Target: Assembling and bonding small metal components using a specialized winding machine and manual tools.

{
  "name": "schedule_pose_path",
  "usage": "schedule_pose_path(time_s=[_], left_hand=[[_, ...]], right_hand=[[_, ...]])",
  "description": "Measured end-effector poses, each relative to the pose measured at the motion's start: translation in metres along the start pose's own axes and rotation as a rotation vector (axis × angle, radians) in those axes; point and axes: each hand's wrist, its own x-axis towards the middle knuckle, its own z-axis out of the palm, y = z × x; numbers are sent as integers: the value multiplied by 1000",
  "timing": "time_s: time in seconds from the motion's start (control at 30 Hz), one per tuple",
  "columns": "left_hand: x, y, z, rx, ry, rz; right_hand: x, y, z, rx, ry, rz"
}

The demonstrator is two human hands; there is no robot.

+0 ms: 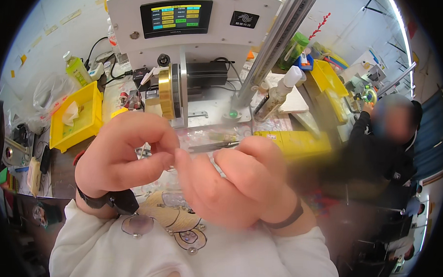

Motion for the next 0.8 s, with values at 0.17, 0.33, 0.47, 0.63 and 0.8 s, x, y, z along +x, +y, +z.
schedule_pose_path(time_s=[0.17,0.33,0.47,0.63,0.8], left_hand=[[2,1,3,-2,0,-6],[2,-4,9,215,124,152],[4,-4,11,489,184,303],[10,-5,19,628,182,383],[20,-3,29,674,121,397]], right_hand=[[-3,3,7,41,72,82],[5,8,5,318,60,282],[4,14,2,458,-5,411],[-5,19,3,897,-92,729],[-23,28,2,1110,-75,846]])
